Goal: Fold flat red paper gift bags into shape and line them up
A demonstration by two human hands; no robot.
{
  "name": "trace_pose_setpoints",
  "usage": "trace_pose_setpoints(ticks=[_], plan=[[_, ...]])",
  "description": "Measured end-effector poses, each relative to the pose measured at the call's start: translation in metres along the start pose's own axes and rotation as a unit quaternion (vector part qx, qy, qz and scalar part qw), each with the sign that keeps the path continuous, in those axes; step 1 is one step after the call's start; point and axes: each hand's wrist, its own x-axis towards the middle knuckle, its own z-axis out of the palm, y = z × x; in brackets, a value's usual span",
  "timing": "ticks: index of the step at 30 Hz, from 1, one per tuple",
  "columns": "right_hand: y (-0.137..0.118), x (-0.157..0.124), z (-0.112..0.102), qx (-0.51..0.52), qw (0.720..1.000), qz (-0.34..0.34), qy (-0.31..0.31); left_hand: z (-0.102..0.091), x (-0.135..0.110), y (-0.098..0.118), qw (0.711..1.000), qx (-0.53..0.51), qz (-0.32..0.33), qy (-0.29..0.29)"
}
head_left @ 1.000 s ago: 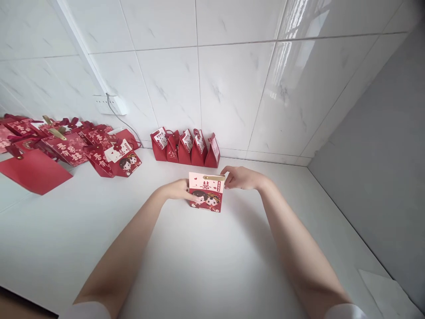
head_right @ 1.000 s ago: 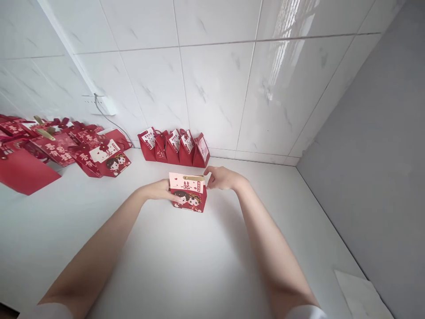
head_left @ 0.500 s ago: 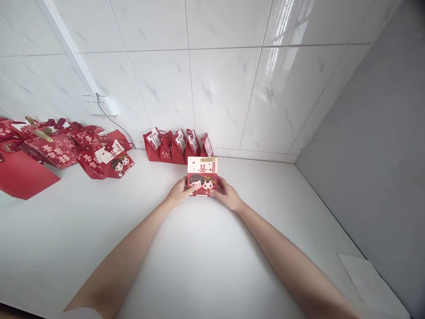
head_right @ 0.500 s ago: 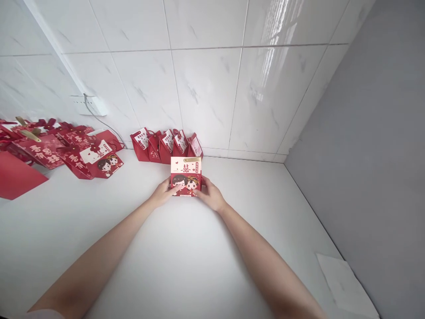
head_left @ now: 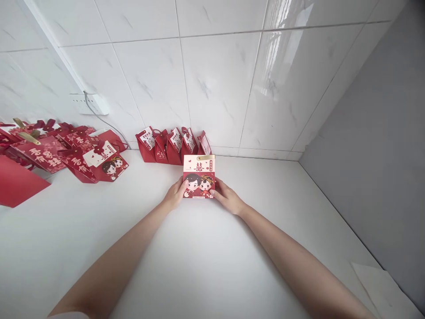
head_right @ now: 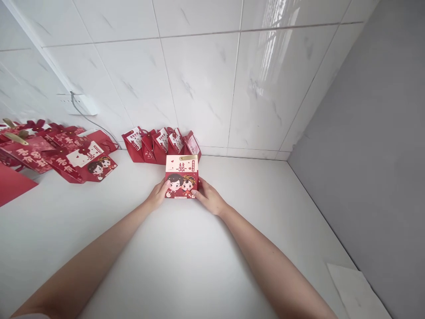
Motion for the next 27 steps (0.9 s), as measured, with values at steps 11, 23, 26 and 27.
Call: trace_pose_setpoints(ticks=[11, 23, 26, 27], plan=[[0.003, 0.002, -0.020, 0.049, 0.998, -0.001, -0.047, -0.012, 0.013, -0.012, 0.985, -0.141, -0.012, -0.098], [-0.009, 0.002, -0.022, 0.042, 0.997, -0.011, -0.065, -0.017, 0.013, -0.002, 0.984, -0.131, -0.039, -0.114], [-0.009, 0.001, -0.021, 0.035, 0.997, -0.020, -0.060, -0.016, 0.013, 0.001, 0.983, -0.140, -0.037, -0.113], [-0.009, 0.001, -0.021, 0.033, 0.997, -0.021, -0.060, -0.016, 0.012, 0.002, 0.983, -0.142, -0.034, -0.113]])
